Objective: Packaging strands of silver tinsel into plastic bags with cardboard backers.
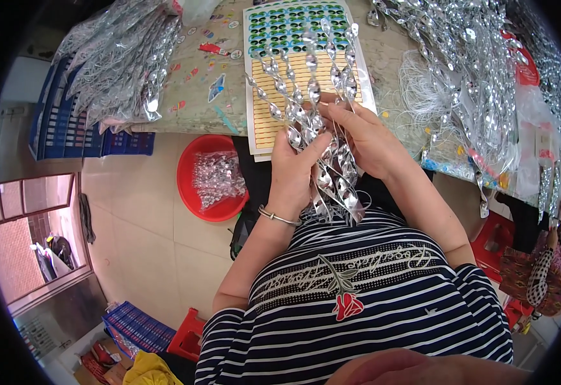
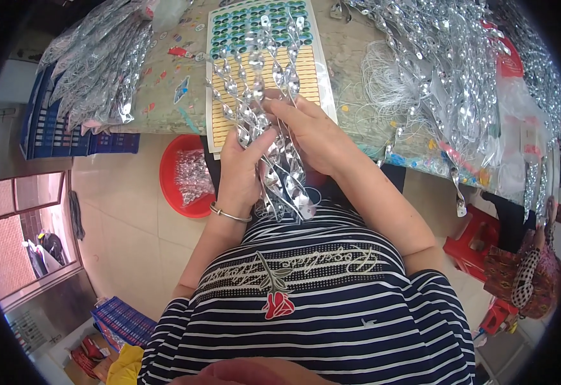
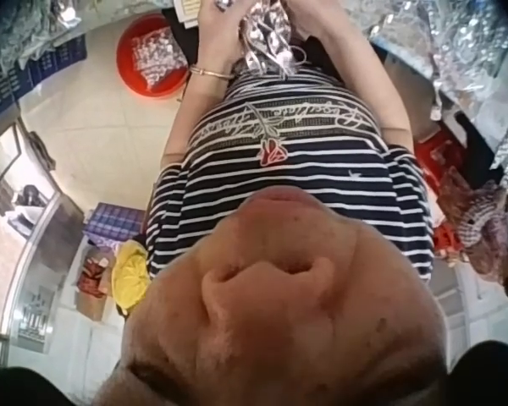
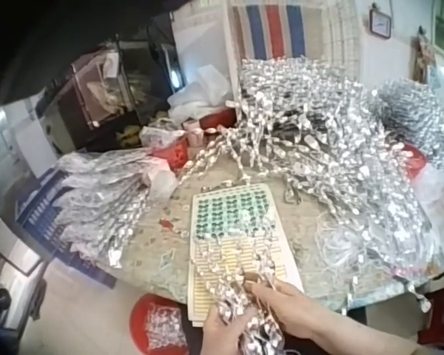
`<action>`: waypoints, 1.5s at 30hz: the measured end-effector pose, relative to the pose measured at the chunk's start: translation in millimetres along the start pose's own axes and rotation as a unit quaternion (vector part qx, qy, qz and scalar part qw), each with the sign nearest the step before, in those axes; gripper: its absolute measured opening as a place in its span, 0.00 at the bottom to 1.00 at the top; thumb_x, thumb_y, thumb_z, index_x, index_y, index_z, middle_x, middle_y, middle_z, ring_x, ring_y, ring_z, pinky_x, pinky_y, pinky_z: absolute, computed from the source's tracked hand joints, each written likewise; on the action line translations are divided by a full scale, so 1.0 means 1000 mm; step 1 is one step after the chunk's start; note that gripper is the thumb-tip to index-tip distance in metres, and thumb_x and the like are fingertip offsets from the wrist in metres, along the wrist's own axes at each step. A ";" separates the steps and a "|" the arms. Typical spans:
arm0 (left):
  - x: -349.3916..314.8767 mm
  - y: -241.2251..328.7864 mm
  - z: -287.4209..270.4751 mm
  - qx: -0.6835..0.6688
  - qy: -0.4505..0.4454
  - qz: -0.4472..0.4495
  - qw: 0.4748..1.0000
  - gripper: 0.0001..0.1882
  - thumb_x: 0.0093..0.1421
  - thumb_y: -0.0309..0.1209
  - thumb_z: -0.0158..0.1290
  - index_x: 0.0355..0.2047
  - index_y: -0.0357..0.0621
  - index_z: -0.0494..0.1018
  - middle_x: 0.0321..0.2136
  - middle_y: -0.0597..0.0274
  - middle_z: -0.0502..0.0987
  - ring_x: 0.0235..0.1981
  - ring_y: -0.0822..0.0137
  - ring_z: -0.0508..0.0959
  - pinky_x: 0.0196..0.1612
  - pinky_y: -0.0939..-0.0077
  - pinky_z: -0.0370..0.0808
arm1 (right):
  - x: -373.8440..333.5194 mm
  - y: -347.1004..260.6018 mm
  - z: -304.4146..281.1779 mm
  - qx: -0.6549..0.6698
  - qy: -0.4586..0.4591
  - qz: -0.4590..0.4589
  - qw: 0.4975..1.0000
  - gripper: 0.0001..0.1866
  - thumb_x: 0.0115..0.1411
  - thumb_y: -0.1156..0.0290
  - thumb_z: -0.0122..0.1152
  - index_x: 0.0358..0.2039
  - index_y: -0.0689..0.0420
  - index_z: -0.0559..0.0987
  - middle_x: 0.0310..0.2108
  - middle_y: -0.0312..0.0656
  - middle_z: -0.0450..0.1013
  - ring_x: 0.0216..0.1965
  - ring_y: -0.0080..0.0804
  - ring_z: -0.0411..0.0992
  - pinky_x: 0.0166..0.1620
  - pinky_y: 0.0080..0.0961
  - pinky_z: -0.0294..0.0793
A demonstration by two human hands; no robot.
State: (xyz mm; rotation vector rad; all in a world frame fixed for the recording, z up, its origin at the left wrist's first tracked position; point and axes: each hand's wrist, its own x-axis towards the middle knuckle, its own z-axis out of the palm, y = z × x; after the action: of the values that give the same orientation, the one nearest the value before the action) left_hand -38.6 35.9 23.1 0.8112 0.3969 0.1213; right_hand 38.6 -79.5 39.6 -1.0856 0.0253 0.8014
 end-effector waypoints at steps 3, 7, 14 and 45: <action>0.001 -0.003 -0.003 0.010 0.009 0.002 1.000 0.15 0.58 0.19 0.56 0.44 0.39 0.65 0.36 0.61 0.76 0.33 0.73 0.78 0.33 0.81 0.78 | -0.001 0.002 -0.003 0.023 -0.007 -0.004 1.000 0.23 0.67 0.62 0.52 0.58 0.61 0.68 0.49 0.38 0.72 0.47 0.23 0.69 0.51 0.24 0.70; -0.003 -0.001 -0.004 0.037 0.022 -0.005 0.999 0.15 0.57 0.20 0.57 0.42 0.40 0.66 0.34 0.63 0.76 0.28 0.76 0.78 0.25 0.85 0.75 | 0.004 0.007 -0.009 0.052 -0.040 -0.004 0.998 0.23 0.67 0.62 0.51 0.58 0.61 0.67 0.51 0.41 0.71 0.48 0.25 0.69 0.53 0.26 0.70; -0.001 -0.006 -0.012 0.082 0.034 0.026 0.996 0.15 0.56 0.25 0.60 0.40 0.43 0.67 0.28 0.68 0.76 0.16 0.84 0.70 0.13 0.90 0.62 | -0.002 0.004 -0.002 0.043 -0.031 -0.007 0.999 0.20 0.65 0.66 0.54 0.55 0.62 0.70 0.48 0.41 0.71 0.49 0.26 0.69 0.54 0.22 0.67; -0.010 -0.002 -0.006 0.118 0.043 0.036 0.991 0.15 0.57 0.24 0.59 0.42 0.43 0.67 0.27 0.69 0.77 0.13 0.86 0.66 0.11 0.90 0.59 | -0.003 0.004 -0.006 0.033 -0.002 -0.016 0.999 0.12 0.65 0.67 0.53 0.46 0.58 0.71 0.44 0.43 0.75 0.40 0.23 0.72 0.42 0.20 0.74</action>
State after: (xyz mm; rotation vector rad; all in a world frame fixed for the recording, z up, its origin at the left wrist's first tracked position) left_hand -50.2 36.0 20.8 1.0560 0.4696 0.1803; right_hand 36.1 -85.5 35.2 -1.0203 0.0309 0.7685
